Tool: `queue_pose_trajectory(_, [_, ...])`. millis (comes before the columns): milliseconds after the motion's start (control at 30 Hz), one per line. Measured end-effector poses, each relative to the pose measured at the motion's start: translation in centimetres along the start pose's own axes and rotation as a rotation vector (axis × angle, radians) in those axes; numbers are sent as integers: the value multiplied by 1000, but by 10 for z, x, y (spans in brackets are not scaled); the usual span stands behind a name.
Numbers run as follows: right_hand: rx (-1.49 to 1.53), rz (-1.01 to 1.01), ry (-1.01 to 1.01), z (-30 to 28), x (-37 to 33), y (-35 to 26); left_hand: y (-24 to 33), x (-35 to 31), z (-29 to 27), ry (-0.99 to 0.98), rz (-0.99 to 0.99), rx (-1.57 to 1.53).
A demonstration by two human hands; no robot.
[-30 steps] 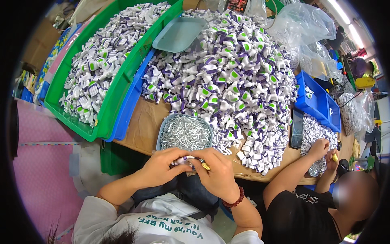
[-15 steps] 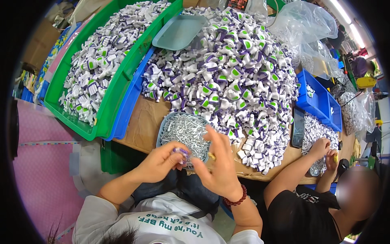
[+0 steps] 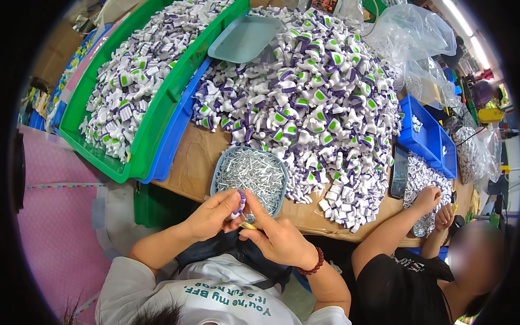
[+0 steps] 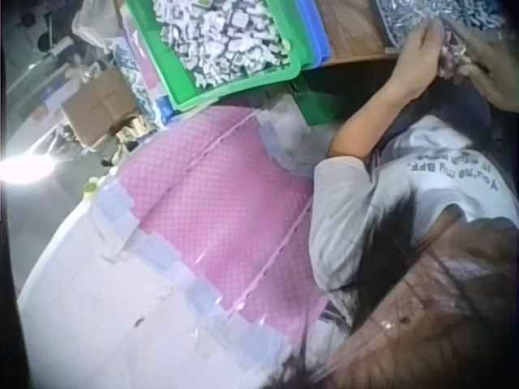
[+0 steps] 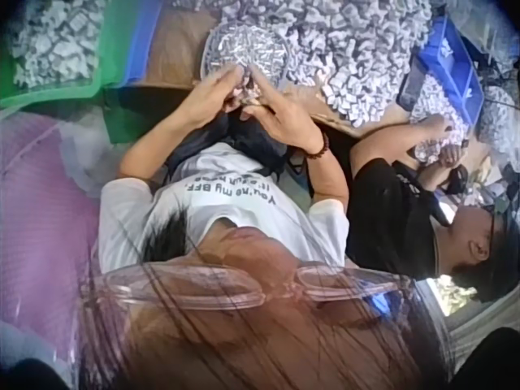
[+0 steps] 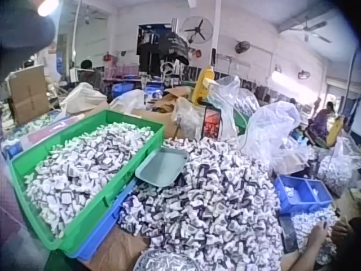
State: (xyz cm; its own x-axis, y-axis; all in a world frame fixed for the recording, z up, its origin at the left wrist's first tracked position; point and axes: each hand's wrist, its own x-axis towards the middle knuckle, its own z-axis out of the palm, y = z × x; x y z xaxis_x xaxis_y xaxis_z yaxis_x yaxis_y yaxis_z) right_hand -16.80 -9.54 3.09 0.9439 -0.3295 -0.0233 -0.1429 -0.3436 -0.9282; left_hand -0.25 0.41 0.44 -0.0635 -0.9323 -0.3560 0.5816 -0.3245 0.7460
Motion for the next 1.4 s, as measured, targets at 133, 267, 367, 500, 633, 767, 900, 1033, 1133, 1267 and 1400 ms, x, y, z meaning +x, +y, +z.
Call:
queue_pose_trajectory(133, [-2,23,-57,-4,0,-3,4,-3,5,-16,27,158])
queue_pose_trajectory(267, [115,23,-61,-8,-2,-4,6,-7,5,-66,67,321])
queue_pose_trajectory(367, [254,-56,-37,-8,-4,2,14,-14,12,-109,185,451])
queue_pose_trajectory(500, [273,-138,-63,-10,0,-5,2,-20,13,-117,368,504])
queue_pose_trajectory(633, [301,-203,-45,-6,3,-4,2,-27,16,-93,487,600])
queue_pose_trajectory(767, [359,-268,-67,-3,5,-4,-13,-32,18,-70,598,637])
queue_pose_trajectory(900, [355,-311,-112,-6,10,-2,-19,-33,18,-56,672,710])
queue_pose_trajectory(1033, [366,-306,-126,-3,10,6,-20,-35,17,-20,684,767])
queue_pose_trajectory(1133, [317,-260,-141,-9,14,2,-20,-34,15,7,593,759])
queue_pose_trajectory(1267, [266,-140,-51,-6,13,1,-4,-24,13,41,531,676])
queue_pose_trajectory(1400, [471,13,42,-4,6,-2,39,-37,5,-20,253,232])
